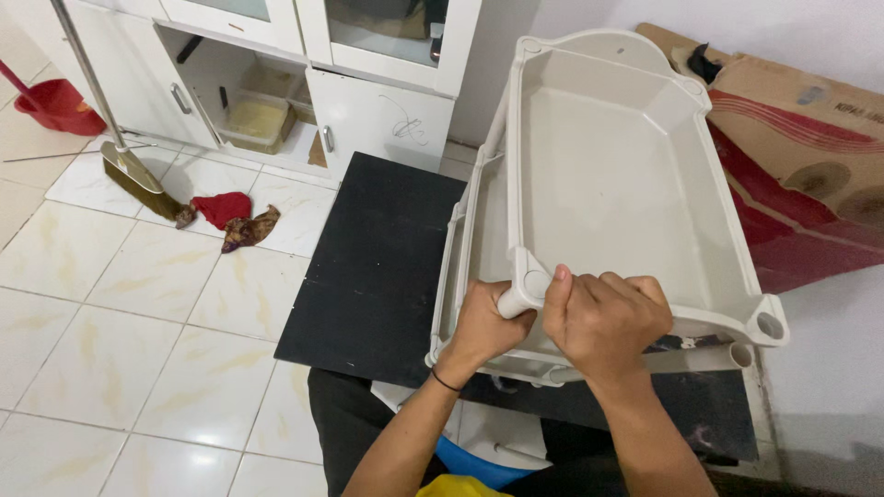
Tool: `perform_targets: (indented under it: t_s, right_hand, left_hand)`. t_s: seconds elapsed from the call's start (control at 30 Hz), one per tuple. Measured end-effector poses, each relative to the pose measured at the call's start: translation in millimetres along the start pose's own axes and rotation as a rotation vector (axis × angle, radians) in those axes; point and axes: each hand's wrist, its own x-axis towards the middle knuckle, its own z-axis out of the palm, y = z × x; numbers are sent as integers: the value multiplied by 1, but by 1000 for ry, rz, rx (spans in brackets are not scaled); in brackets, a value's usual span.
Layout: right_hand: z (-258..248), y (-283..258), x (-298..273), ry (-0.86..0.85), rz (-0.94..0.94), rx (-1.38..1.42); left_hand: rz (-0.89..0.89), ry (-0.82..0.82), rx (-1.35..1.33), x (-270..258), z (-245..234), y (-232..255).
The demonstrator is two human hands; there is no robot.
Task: The person assembles a white plastic tray by inserting cylindrical legs into corner sockets, then wipes the interior and exterior surfaces of the tray with a patterned cloth. The person handles two trays, cleaning one while the other remains assembled on the table.
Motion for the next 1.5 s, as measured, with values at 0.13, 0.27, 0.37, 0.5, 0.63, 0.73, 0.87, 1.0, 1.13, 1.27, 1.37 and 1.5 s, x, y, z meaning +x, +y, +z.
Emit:
perform_targets:
  t_s: [0.13, 0.27, 0.37, 0.5, 0.63, 0.73, 0.87, 1.0, 1.13, 1.27, 1.37, 1.5]
  right_hand:
    - [1, -2, 0, 22, 7, 3]
    - [-1, -2, 2, 10, 33, -1]
    - [-3, -4, 4, -4, 62, -13]
    - [-8, -7, 5, 3, 56, 12]
    - [-11, -5, 5, -5, 61, 20]
    - [-11, -5, 6, 4, 62, 25]
    - [-11, -3, 9, 19, 69, 32]
    - [-12, -3, 9, 10, 72, 70]
    - [-11, -4, 11, 35, 75, 74]
    - [-13, -4, 12, 17, 96, 89]
    - [-16, -4, 11, -3, 115, 68]
    - [-18, -3, 10, -27, 90, 83]
  left_hand:
    - [-43, -281, -72, 7, -14, -18]
    - [-26, -559, -252, 20, -21, -26]
    - [-61, -388, -147, 13, -17, -17]
    - [80, 124, 87, -7, -1, 12]
    - [170, 404, 162, -17, 20, 28]
    - [62, 397, 139, -10, 25, 25]
    - [120, 325, 74, -5, 24, 16]
    - [79, 152, 28, -4, 14, 5]
    - [6, -112, -73, 4, -3, -10]
    - [-5, -137, -99, 4, -3, -12]
    - [76, 56, -53, -4, 9, -2]
    - [131, 338, 210, -15, 24, 19]
